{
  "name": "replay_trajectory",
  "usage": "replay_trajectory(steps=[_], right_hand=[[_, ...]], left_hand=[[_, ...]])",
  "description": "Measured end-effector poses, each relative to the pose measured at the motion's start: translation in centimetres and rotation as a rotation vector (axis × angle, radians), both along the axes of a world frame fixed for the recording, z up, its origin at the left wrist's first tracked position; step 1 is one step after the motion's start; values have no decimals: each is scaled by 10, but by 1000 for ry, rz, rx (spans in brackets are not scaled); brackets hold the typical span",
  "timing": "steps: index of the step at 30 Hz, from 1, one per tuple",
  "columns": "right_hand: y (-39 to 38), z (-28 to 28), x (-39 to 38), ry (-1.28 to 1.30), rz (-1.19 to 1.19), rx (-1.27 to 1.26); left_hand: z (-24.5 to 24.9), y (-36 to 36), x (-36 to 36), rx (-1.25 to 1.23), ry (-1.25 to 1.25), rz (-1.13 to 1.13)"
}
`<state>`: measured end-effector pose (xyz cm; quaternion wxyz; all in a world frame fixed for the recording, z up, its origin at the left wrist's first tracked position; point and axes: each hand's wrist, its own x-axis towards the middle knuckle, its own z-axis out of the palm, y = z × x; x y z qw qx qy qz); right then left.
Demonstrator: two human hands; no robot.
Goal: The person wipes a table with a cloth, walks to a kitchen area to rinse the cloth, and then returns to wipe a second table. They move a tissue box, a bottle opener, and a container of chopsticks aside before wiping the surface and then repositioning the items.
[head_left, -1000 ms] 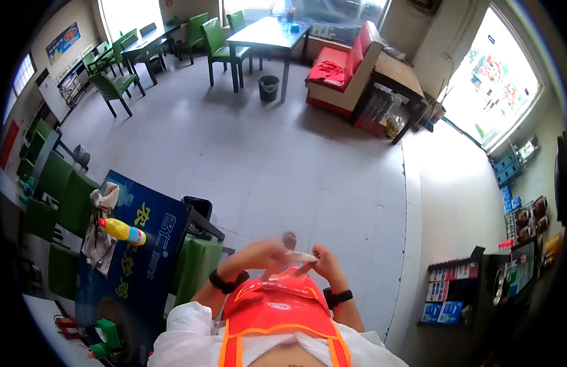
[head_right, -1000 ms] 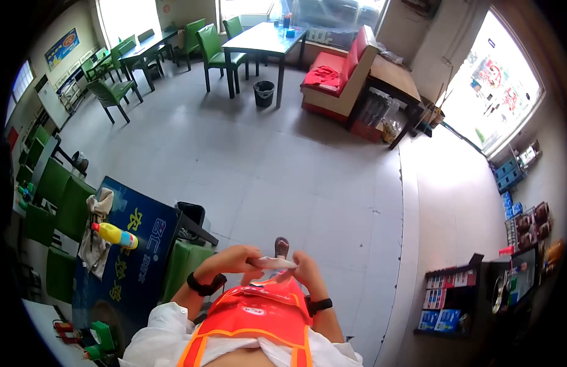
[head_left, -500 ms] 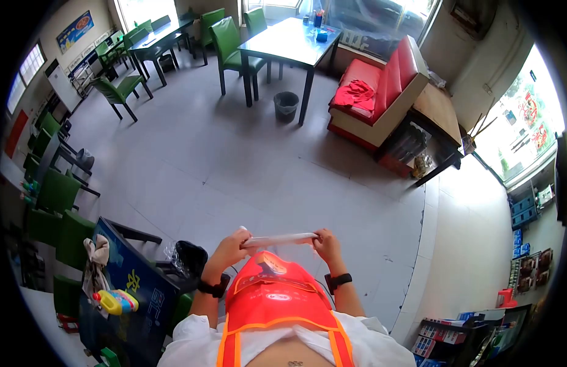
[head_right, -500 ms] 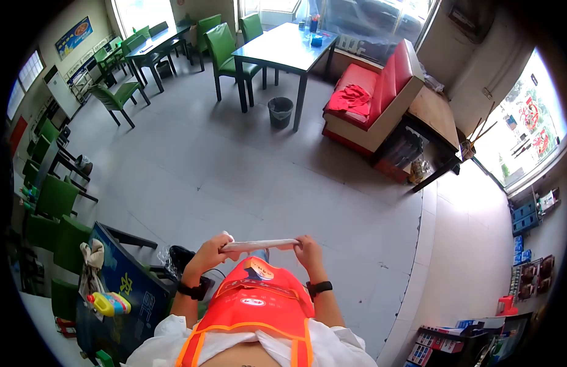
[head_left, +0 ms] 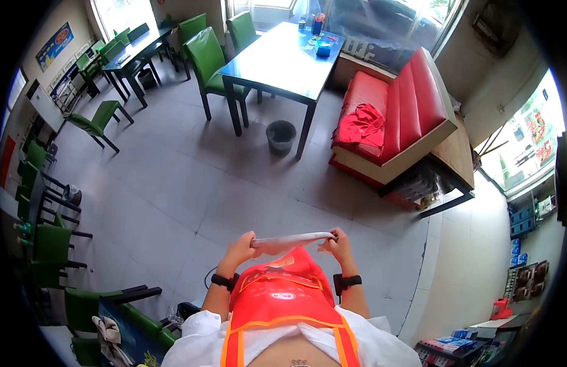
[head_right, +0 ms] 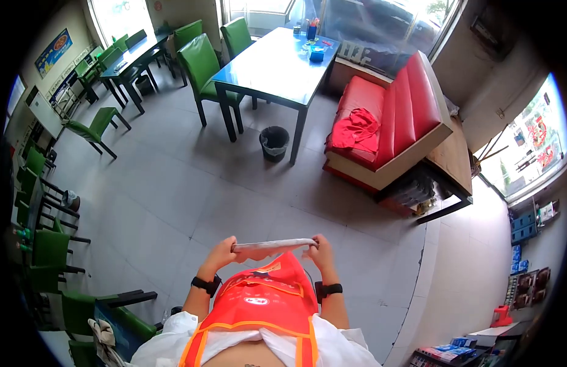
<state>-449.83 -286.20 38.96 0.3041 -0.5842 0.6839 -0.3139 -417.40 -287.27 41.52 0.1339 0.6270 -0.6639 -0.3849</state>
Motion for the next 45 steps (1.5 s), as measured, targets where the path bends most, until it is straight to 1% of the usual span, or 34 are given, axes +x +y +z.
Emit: replay_trajectory(steps=[2, 3, 4, 5, 6, 9, 10, 12, 14, 16, 17, 18, 20, 21, 23, 24, 27, 28, 29, 31, 32, 33, 36, 37, 38, 39, 40, 42, 43, 44, 45], right_hand=[[-52, 12, 0, -228, -134, 90], [-77, 1, -6, -246, -143, 96], [-129, -15, -11, -241, -116, 92], [-153, -25, -12, -206, -140, 85], [-180, -34, -15, -171, -166, 80], [-271, -37, -15, -103, -95, 78], [-295, -33, -12, -79, -62, 75], [-357, -23, -4, -109, -45, 87], [-414, -13, 10, -247, -72, 69], [-469, -5, 24, -474, -58, 170], [-501, -18, 30, -600, 4, 122], [-525, -30, 36, -597, 10, 132], [-572, -35, 60, -640, -37, 111], [-591, -37, 71, -616, -47, 142], [-624, -41, 93, -637, -97, 155], [-640, -44, 104, -648, -125, 154], [-684, -47, 139, -666, -262, 164], [-695, -47, 149, -653, -311, 168], [-714, -48, 159, -676, -335, 155], [-747, -48, 173, -627, -380, 103], [-762, -49, 178, -600, -425, 70], [-775, -51, 180, -550, -422, 47], [-827, -25, 194, -556, -441, 25], [-844, -47, 192, -378, -404, -173], [-862, -29, 203, -301, -452, -204], [-879, -26, 207, -69, -424, -193], [-897, -26, 208, 160, -384, -185], [-926, -39, 218, 330, -306, -122], [-939, -62, 221, 317, -227, -131], [-948, -73, 232, 315, -183, -31], [-953, -86, 245, 295, -135, 16]], left_hand=[[0, -56, -6, -10, 4, -31], [-6, -81, -7, -13, 5, -22], [-19, -128, -11, -65, -12, -87], [-28, -153, -13, -117, -33, -158], [-36, -180, -13, -125, -33, -140], [-47, -251, -14, -55, -20, -79], [-46, -274, -14, -17, -34, -47], [-43, -331, -10, 18, -49, 4], [-39, -375, -9, -15, 7, 83], [-35, -412, -4, 1, -1, 111], [-37, -435, -1, -10, -9, 125], [-41, -453, 4, -2, -7, 133], [-58, -489, 19, 61, 4, 125], [-67, -509, 29, 66, 0, 116], [-76, -556, 55, 96, 56, 100], [-78, -582, 70, 95, 46, 79], [-72, -667, 112, -85, 21, 119], [-66, -690, 125, -81, 25, 91], [-61, -719, 136, -129, 53, 103], [-46, -770, 147, -230, 102, 111], [-43, -794, 150, -235, 114, 88], [-41, -815, 152, -257, 146, 101], [-41, -889, 148, -259, 166, 90], [-46, -914, 144, -270, 154, 88], [-56, -934, 139, -279, 144, 91], [-66, -948, 131, -445, 103, 100], [-64, -964, 124, -331, 21, 118], [-69, -984, 111, -218, -159, 115], [-86, -991, 109, -250, -137, 66], [-98, -992, 102, -272, -159, 29], [-122, -988, 96, -264, -178, -31]])
